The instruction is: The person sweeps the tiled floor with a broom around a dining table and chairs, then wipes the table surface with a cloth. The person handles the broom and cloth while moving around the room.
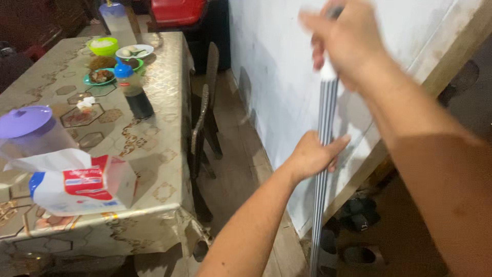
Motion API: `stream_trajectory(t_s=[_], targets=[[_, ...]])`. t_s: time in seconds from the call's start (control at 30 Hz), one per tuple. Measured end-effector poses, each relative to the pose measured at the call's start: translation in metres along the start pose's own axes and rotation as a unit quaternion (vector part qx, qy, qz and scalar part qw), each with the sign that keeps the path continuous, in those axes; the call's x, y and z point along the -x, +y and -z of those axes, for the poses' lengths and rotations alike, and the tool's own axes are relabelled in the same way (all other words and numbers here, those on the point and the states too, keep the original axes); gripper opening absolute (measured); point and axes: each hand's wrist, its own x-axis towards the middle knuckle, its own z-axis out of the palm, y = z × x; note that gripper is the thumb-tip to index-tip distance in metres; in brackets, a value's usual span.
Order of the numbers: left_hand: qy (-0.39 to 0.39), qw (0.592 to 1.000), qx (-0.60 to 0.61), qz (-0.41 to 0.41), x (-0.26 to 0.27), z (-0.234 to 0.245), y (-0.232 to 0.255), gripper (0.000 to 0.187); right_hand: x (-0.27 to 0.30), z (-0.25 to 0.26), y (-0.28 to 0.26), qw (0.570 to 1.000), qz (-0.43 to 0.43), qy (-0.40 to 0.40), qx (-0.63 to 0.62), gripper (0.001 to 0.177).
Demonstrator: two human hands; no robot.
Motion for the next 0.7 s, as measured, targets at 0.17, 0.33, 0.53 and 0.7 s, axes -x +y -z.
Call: stream_trajectory(t_s=[0.17,0.33,0.53,0.7], targets=[[0.033,0.994,-0.104,0.020,0.000,0.041,0.027,0.046,0.001,0.003,-0.025,0.991,0.121,-0.025,-0.047,0.022],[0.063,0.975,-0.212,-0.024,0.009,0.114,-0.031,0.037,0.048,-0.062,-0.002,0.991,0.040,0.130,-0.008,0.028],[0.030,0.975,-0.186,0.119,0.057,0.181,-0.125,0.032,0.110,-0.171,0.045,0.998,-0.054,-0.019,0.021,0.034],[0.019,0.975,-0.153,0.161,0.047,0.165,-0.114,0.036,0.074,-0.147,0.045,0.997,-0.063,0.020,0.033,0.035]])
